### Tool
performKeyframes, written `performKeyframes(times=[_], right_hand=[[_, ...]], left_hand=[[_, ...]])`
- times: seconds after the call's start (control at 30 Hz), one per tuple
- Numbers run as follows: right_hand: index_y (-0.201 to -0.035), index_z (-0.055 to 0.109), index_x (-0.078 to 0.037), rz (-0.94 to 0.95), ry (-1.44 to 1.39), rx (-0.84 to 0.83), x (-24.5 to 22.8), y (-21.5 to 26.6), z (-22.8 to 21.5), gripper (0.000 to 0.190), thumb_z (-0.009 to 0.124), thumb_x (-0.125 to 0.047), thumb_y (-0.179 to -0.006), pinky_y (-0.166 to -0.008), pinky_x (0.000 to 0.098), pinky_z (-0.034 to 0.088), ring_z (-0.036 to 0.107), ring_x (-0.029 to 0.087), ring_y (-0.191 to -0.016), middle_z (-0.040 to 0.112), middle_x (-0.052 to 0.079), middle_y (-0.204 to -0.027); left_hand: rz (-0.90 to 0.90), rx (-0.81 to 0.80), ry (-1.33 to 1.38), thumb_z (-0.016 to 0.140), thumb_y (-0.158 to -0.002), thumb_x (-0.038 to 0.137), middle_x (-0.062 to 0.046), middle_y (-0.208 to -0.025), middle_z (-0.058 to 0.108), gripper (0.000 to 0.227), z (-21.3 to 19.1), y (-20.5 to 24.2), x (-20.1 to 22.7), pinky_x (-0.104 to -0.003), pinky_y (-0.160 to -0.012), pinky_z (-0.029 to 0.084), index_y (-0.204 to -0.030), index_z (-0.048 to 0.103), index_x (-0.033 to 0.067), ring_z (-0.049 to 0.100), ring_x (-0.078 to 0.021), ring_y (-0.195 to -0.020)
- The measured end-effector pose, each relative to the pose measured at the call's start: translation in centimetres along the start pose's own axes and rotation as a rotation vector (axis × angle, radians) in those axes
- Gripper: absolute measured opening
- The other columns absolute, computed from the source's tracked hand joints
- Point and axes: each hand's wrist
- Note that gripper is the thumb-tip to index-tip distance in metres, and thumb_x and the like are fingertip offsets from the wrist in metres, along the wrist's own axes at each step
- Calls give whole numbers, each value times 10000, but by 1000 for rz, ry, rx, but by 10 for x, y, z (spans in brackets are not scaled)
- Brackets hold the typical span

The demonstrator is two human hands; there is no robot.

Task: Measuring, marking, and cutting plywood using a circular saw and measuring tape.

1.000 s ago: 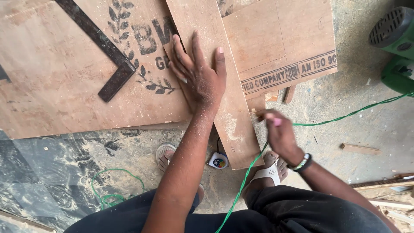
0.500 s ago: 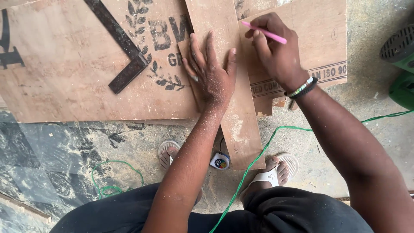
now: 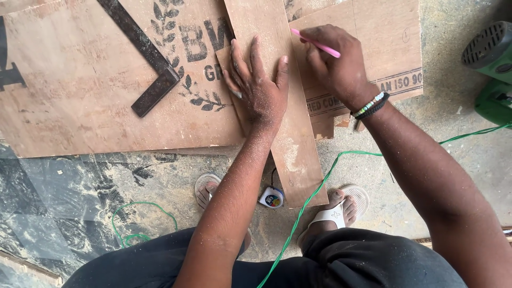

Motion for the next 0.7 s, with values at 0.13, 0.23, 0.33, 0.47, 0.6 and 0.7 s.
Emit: performKeyframes(times=[0.13, 0.23, 0.33, 0.47, 0.6, 0.7], right_hand=[[-1015, 754, -40, 267, -103, 45, -18, 45, -14, 101, 656, -16, -1017, -713, 335, 553, 679, 196, -765, 729, 109, -871], [-1041, 745, -28, 262, -89, -14, -44, 79, -15, 130, 639, -12, -967, -733, 334, 559, 710, 192, -790, 744, 107, -905], [-1133, 744, -11, 243, -33, 12, -57, 96, -11, 200, 668, 4, -949, -867, 372, 570, 726, 257, -944, 750, 140, -1021], [-1191, 731, -9, 217, -91, 17, -53, 96, -10, 254, 652, 20, -950, -886, 374, 571, 731, 261, -971, 757, 138, -1069], [-1209, 719, 0, 209, -103, -19, -54, 95, -10, 266, 654, 21, -952, -904, 373, 578, 736, 256, -1000, 752, 137, -1087], [-1220, 714, 3, 210, -100, -23, -55, 93, -10, 276, 651, 22, -952, -893, 372, 578, 734, 258, -989, 750, 139, -1093]], left_hand=[[8, -13, -7, 540, -1034, 609, -217, -1673, 227, 722, 2, 0, -3, -696, -1277, 66, -1598, 351, 199, 242, -362, -1593], [21, -39, 2, 544, -1050, 593, -234, -1668, 203, 728, 4, 2, -7, -714, -1275, 33, -1615, 325, 191, 216, -376, -1599], [0, -20, -11, 531, -1035, 615, -208, -1680, 215, 731, 7, 1, -6, -694, -1298, 53, -1612, 320, 219, 229, -350, -1601], [14, -29, -12, 532, -1038, 617, -218, -1668, 205, 726, 6, 1, -5, -692, -1283, 47, -1609, 316, 222, 216, -357, -1596], [12, -25, -31, 533, -1042, 618, -214, -1674, 202, 728, 6, 2, -7, -686, -1284, 53, -1610, 307, 223, 216, -349, -1597], [12, -21, -33, 531, -1044, 619, -211, -1677, 202, 727, 7, 1, -7, -681, -1290, 57, -1611, 304, 224, 218, -342, -1600]])
Point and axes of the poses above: each hand's wrist, its own y-axis away from the middle knuckle, its own z-axis out of the palm, x = y × z
